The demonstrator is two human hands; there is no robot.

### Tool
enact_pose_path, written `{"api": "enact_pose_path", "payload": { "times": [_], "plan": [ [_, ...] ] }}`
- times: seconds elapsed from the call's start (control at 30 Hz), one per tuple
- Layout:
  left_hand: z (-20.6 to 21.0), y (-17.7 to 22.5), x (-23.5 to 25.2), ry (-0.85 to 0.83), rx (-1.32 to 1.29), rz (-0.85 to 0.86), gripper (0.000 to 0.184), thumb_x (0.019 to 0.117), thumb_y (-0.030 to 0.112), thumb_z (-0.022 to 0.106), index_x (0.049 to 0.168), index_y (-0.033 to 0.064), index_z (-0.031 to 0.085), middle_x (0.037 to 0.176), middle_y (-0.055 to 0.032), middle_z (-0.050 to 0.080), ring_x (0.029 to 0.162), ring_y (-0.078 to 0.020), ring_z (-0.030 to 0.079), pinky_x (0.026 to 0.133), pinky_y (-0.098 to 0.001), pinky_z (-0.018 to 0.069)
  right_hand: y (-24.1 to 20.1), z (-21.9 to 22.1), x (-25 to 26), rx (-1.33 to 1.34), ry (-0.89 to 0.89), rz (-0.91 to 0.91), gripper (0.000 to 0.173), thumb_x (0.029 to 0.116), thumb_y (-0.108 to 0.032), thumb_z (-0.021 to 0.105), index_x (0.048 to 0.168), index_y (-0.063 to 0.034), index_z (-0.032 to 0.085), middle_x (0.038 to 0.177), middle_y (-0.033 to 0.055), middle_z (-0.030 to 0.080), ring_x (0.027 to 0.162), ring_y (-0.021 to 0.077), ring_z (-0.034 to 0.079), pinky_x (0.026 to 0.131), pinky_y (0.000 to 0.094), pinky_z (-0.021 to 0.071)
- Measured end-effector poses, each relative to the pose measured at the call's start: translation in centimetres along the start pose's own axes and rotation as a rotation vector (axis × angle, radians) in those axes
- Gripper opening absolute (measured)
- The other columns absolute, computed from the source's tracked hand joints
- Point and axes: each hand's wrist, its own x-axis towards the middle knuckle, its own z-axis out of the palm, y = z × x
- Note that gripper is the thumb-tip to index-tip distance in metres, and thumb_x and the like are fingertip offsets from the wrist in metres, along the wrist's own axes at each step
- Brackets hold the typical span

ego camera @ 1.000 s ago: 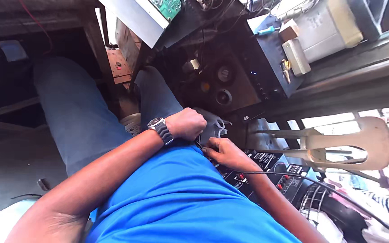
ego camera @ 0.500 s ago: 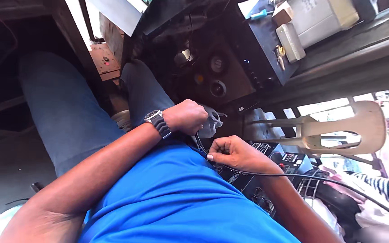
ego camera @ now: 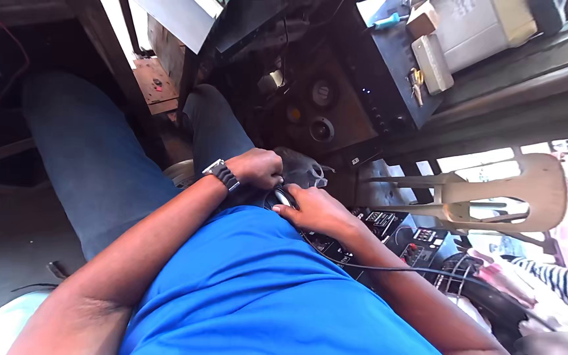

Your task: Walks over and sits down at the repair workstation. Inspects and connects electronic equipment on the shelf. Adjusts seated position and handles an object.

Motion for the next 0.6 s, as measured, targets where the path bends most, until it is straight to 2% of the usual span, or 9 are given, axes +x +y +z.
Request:
{"api": "enact_pose_path", "payload": {
  "times": [0.13, 0.27, 0.37, 0.4, 0.47, 0.53, 0.6],
  "plan": [
    [0.1, 0.0, -0.4, 0.026, 0.008, 0.001, 0.036, 0.1007, 0.031, 0.057, 0.072, 0.0104, 0.062, 0.069, -0.0049, 0.06, 0.069, -0.0244, 0.061, 0.062, -0.0507, 0.0473, 1.4, 0.0, 1.1, -0.021, -0.126, -0.074, 0.048, 0.104, -0.047, 0.055, 0.137, -0.0118, 0.054, 0.091, 0.0115, 0.068, 0.085, 0.0295, 0.069, 0.078, 0.054, 0.0558],
    [0.1, 0.5, -0.3, 0.042, 0.003, 0.016, 0.036, 0.1008, 0.031, 0.058, 0.072, 0.0098, 0.062, 0.068, -0.0052, 0.059, 0.068, -0.0248, 0.061, 0.062, -0.0501, 0.0468, 0.5, -0.1, -0.4, -0.171, -0.162, -0.023, 0.027, 0.1025, -0.028, 0.055, 0.118, -0.0061, 0.056, 0.09, 0.0142, 0.066, 0.088, 0.0331, 0.069, 0.077, 0.0541, 0.0548],
    [0.0, 0.1, -0.9, 0.049, -0.005, 0.001, 0.037, 0.1006, 0.031, 0.058, 0.07, 0.0101, 0.061, 0.066, -0.0049, 0.057, 0.066, -0.0243, 0.06, 0.06, -0.0494, 0.0461, 1.3, -2.4, -3.1, -0.162, -0.203, -0.048, 0.023, 0.1005, -0.029, 0.058, 0.111, -0.0083, 0.059, 0.084, 0.0115, 0.064, 0.081, 0.0306, 0.067, 0.072, 0.0539, 0.0539],
    [0.2, -0.1, -1.0, 0.048, -0.01, 0.001, 0.038, 0.1004, 0.031, 0.057, 0.069, 0.0106, 0.06, 0.065, -0.0044, 0.056, 0.065, -0.0238, 0.059, 0.059, -0.0491, 0.0458, 2.6, -3.4, -4.0, -0.09, -0.204, -0.08, 0.022, 0.0996, -0.029, 0.059, 0.109, -0.0097, 0.062, 0.08, 0.0088, 0.063, 0.075, 0.0269, 0.065, 0.067, 0.0517, 0.0536],
    [0.2, -0.5, -1.0, 0.046, -0.035, -0.001, 0.038, 0.0995, 0.032, 0.059, 0.068, 0.0117, 0.061, 0.063, -0.0034, 0.056, 0.063, -0.0227, 0.058, 0.058, -0.049, 0.046, 6.0, -5.4, -5.0, 0.134, -0.179, -0.164, 0.016, 0.0986, -0.027, 0.061, 0.106, -0.0133, 0.066, 0.076, 0.0008, 0.066, 0.066, 0.014, 0.065, 0.061, 0.0389, 0.0546],
    [0.0, -0.7, -1.0, 0.111, -0.145, -0.003, 0.035, 0.0981, 0.029, 0.061, 0.069, 0.0103, 0.059, 0.061, -0.0035, 0.053, 0.059, -0.0219, 0.055, 0.056, -0.0478, 0.0446, 9.0, -6.7, -5.2, 0.454, -0.097, -0.252, 0.014, 0.099, -0.018, 0.062, 0.108, -0.0085, 0.068, 0.077, 0.0029, 0.071, 0.063, 0.0116, 0.067, 0.056, 0.0309, 0.0579],
    [-0.6, -0.9, -0.9, 0.261, -0.416, -0.005, 0.031, 0.104, 0.025, 0.054, 0.081, 0.0061, 0.063, 0.069, -0.0035, 0.058, 0.063, -0.0173, 0.058, 0.06, -0.0413, 0.0491, 11.1, -6.4, -3.8, 0.727, 0.059, -0.358, 0.019, 0.0977, -0.013, 0.056, 0.111, -0.0052, 0.067, 0.079, 0.0051, 0.07, 0.063, 0.0111, 0.066, 0.055, 0.0272, 0.0565]
  ]
}}
